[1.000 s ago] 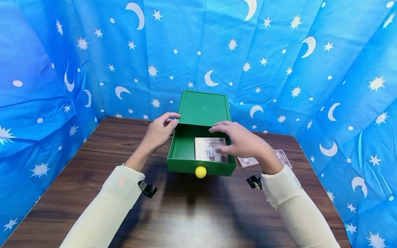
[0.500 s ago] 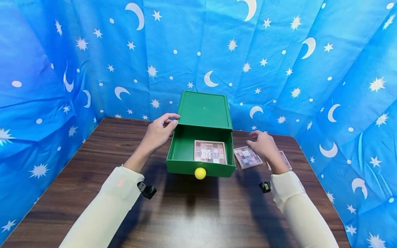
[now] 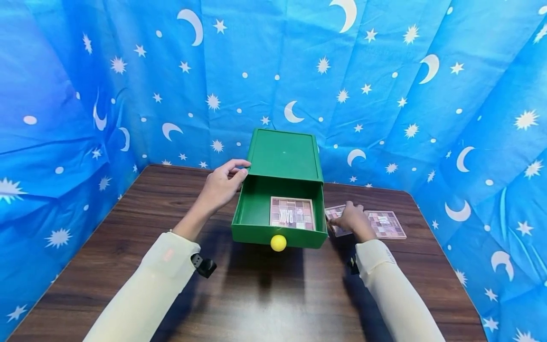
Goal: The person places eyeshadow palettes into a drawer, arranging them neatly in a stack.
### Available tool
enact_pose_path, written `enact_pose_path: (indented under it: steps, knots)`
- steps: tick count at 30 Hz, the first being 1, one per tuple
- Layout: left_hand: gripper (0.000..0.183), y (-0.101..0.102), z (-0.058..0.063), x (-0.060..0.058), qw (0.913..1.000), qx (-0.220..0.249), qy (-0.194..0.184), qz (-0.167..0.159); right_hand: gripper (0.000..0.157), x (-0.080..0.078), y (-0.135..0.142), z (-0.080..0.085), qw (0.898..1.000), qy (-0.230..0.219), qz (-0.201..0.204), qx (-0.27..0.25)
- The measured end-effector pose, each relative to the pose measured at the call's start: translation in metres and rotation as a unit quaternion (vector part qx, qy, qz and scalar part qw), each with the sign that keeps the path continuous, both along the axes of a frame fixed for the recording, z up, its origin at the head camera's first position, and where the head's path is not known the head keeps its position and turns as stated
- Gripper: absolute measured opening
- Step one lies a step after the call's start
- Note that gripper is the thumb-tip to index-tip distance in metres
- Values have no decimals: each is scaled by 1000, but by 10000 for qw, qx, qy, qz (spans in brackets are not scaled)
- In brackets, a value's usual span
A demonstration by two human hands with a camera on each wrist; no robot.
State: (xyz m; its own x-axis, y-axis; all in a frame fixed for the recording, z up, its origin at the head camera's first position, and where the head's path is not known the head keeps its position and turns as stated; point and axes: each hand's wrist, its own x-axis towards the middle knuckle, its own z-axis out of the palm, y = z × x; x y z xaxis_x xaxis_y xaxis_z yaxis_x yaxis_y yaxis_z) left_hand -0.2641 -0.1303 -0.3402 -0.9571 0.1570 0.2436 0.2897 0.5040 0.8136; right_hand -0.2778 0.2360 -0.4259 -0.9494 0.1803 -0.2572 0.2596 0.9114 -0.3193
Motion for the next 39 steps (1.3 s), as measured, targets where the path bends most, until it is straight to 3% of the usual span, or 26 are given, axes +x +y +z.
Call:
enact_pose_path:
  steps: [8, 13, 19, 23, 28, 34, 39]
  knots:
    - [34, 2, -1, 0, 10000, -26, 88, -1, 89, 1, -1, -17, 9994, -266, -164, 133]
    - [34, 2, -1, 0, 10000, -36, 91, -7, 97, -2, 1, -23, 9991, -256, -301, 143]
    - [34, 2, -1, 0, 10000, -43, 79, 6, 100, -3, 6, -28, 9994, -42, -337, -14]
    - [33, 3, 0, 1, 10000, -20, 83, -23, 99, -2, 10, -23, 9989, 337, -320, -35]
    - [33, 2, 1, 2, 10000, -5, 83, 29, 93, 0, 10, 5, 9935, 1111, -127, -204]
    - [34, 1, 1, 2, 9999, -58, 86, 57, 83, 14, 4, 65, 9800, 1860, 157, -692]
    - [34, 0, 1, 1, 9999, -65, 79, 62, 84, 30, -5, 113, 9631, 2361, 879, -944]
